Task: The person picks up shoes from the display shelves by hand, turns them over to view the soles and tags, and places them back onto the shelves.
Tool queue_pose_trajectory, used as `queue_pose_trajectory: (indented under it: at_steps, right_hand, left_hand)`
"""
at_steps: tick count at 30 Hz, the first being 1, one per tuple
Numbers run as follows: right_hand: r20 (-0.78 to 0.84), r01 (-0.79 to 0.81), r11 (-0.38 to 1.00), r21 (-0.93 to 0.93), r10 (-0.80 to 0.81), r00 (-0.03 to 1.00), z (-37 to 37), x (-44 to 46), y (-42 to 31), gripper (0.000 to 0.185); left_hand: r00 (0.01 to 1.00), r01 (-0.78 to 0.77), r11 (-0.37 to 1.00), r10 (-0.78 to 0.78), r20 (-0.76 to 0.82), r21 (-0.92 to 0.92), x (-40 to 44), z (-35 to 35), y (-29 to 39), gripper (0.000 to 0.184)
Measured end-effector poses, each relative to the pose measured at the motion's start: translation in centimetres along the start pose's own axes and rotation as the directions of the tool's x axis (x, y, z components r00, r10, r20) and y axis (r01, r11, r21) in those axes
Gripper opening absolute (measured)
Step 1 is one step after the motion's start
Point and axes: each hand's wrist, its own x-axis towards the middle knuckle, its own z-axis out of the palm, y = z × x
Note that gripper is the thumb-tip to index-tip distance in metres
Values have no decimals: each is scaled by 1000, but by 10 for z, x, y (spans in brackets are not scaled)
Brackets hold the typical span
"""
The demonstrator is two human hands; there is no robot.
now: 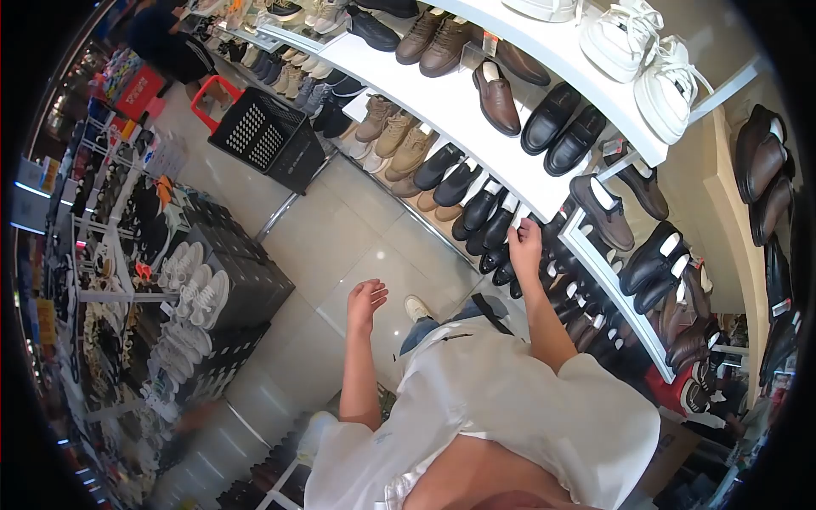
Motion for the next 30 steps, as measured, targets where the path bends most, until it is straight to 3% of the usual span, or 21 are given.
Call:
queue_pose_trajectory:
  at_steps: [2,6,8,10,13,17,19,21,23,25,26,29,30]
  right_hand:
    - [125,-45,999,3,44,991,30,1,-12,41]
    - [360,-149,989,0,139,922,88,18,-17,52]
    - [418,-184,983,-21,175,891,110,30,-26,55]
    - [624,-482,874,60,344,701,129,46,-48,59]
    - [657,-517,838,174,292,695,165,78,-69,58]
    - [628,-431,872,233,204,751,208,157,-96,68]
    - [440,-357,888,289,208,874,241,197,-106,66]
    - [375,-265,939,220,169,912,258,239,-122,82]
    - [316,-109,993,-36,115,942,277,288,-124,94]
    - [178,-73,997,9,70,981,291,325,-139,97]
    - [139,-154,988,-14,155,978,297,342,-148,96]
    - [211,-286,855,433,212,954,318,385,-150,84]
    - [205,-291,856,428,222,953,323,390,-151,84]
  left_hand:
    - [995,-66,995,60,-77,-77,10,-29,11,35]
    - [990,-73,981,49,-134,-182,21,-53,23,34]
    - [992,-24,940,-18,-121,-340,28,-58,25,33]
    - [993,-9,913,-40,-112,-409,35,-53,36,33]
    - [993,23,868,-76,-86,-496,60,-43,54,33]
    - [999,31,939,-33,0,-341,105,-33,102,34]
    - [1000,8,956,-7,5,-294,134,-34,134,35]
    - [1000,-17,961,19,4,-275,169,-36,165,38]
    - [999,-31,972,33,2,-234,195,-31,205,39]
    - [999,-46,979,47,1,-199,222,-23,243,40]
    - [997,-69,983,73,21,-168,234,-20,259,41]
    - [996,-73,985,81,47,-157,266,-10,287,37]
    - [996,-75,980,84,39,-184,276,-8,294,34]
